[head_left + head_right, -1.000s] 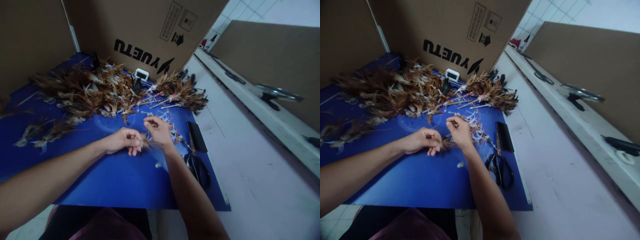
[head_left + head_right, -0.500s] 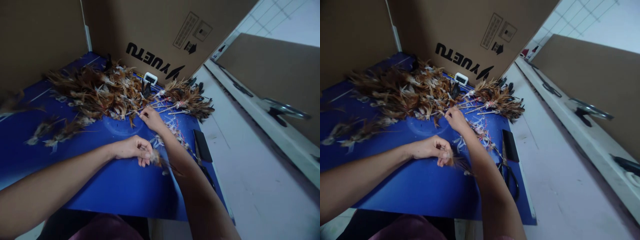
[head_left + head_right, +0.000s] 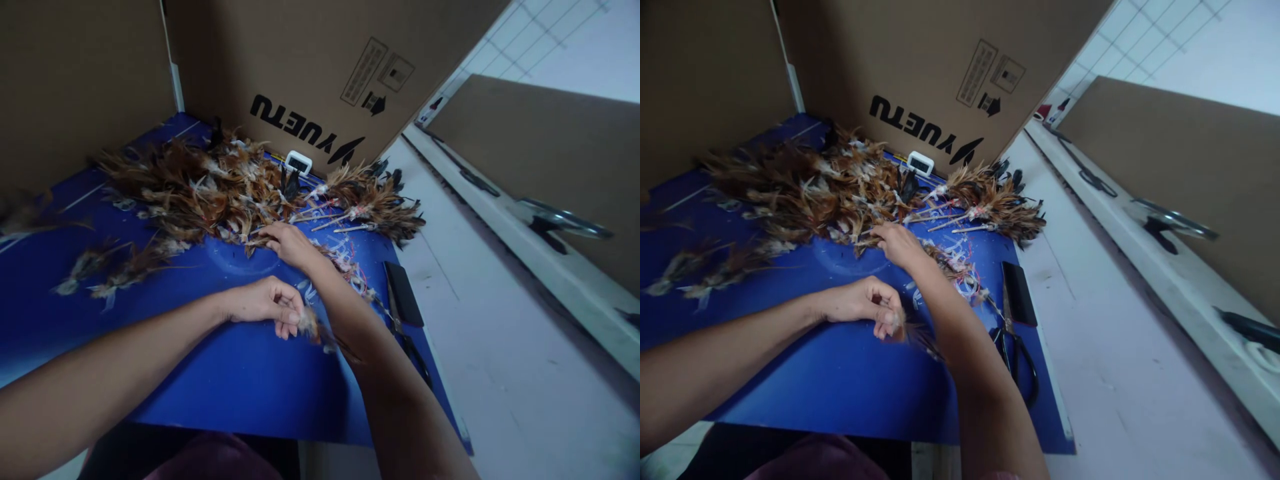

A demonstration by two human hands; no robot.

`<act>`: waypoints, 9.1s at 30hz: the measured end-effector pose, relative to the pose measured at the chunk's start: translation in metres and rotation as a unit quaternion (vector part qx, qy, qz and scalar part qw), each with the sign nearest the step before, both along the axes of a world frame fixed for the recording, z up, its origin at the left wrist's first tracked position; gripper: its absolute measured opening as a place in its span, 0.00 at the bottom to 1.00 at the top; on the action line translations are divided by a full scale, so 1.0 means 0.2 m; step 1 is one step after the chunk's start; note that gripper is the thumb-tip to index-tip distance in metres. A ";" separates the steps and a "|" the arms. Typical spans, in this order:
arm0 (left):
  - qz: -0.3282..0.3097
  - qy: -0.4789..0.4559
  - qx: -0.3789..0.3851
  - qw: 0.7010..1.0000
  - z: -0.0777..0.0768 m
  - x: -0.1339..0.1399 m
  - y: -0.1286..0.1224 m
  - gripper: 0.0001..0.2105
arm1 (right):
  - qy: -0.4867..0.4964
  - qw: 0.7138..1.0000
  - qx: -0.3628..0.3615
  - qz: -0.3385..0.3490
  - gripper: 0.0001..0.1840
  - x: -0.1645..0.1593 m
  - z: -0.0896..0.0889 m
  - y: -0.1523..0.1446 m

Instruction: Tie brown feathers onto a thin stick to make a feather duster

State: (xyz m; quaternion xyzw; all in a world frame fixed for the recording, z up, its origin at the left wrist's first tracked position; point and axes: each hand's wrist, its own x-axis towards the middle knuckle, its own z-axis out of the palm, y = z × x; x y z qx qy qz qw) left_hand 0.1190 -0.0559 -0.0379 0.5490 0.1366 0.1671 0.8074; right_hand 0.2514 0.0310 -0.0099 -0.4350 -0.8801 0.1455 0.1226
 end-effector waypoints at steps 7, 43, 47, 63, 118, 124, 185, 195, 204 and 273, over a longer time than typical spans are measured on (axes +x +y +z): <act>-0.010 -0.008 -0.013 1.000 -0.02 0.02 0.00 0.18 | -0.109 0.994 0.026 -0.015 0.04 -0.02 0.01 -0.03; -0.059 -0.009 -0.024 0.998 -0.08 0.04 0.00 0.23 | -0.049 0.995 -0.081 -0.014 0.06 -0.37 0.12 0.00; -0.062 -0.015 -0.030 0.997 -0.08 0.04 0.00 0.23 | 0.091 0.978 -0.189 0.010 0.05 -0.20 0.23 -0.06; -0.066 0.007 -0.018 0.998 -0.05 0.02 0.00 0.21 | 0.276 0.918 -0.284 0.034 0.07 -0.19 0.42 -0.12; -0.067 -0.022 -0.003 0.997 -0.10 0.04 0.00 0.21 | 0.334 0.900 -0.220 -0.175 0.07 -0.10 0.48 -0.07; -0.065 -0.027 -0.008 0.998 -0.09 0.04 -0.01 0.20 | 0.286 0.925 -0.171 -0.186 0.12 0.13 0.53 -0.21; -0.079 -0.031 0.006 0.996 -0.10 0.06 0.00 0.09 | 0.131 0.928 -0.346 -0.029 0.07 -0.25 0.28 -0.08; -0.067 -0.028 0.016 0.997 -0.11 0.06 -0.01 0.06 | 0.142 0.932 -0.321 -0.092 0.24 0.07 0.40 -0.22; -0.065 -0.029 0.011 0.997 -0.12 0.06 -0.01 0.04 | -0.171 0.984 -0.030 -0.043 0.13 0.01 0.35 -0.28; -0.074 -0.009 0.003 0.997 -0.11 0.06 0.00 0.04 | -0.206 0.977 -0.032 -0.033 0.13 -0.32 0.19 0.21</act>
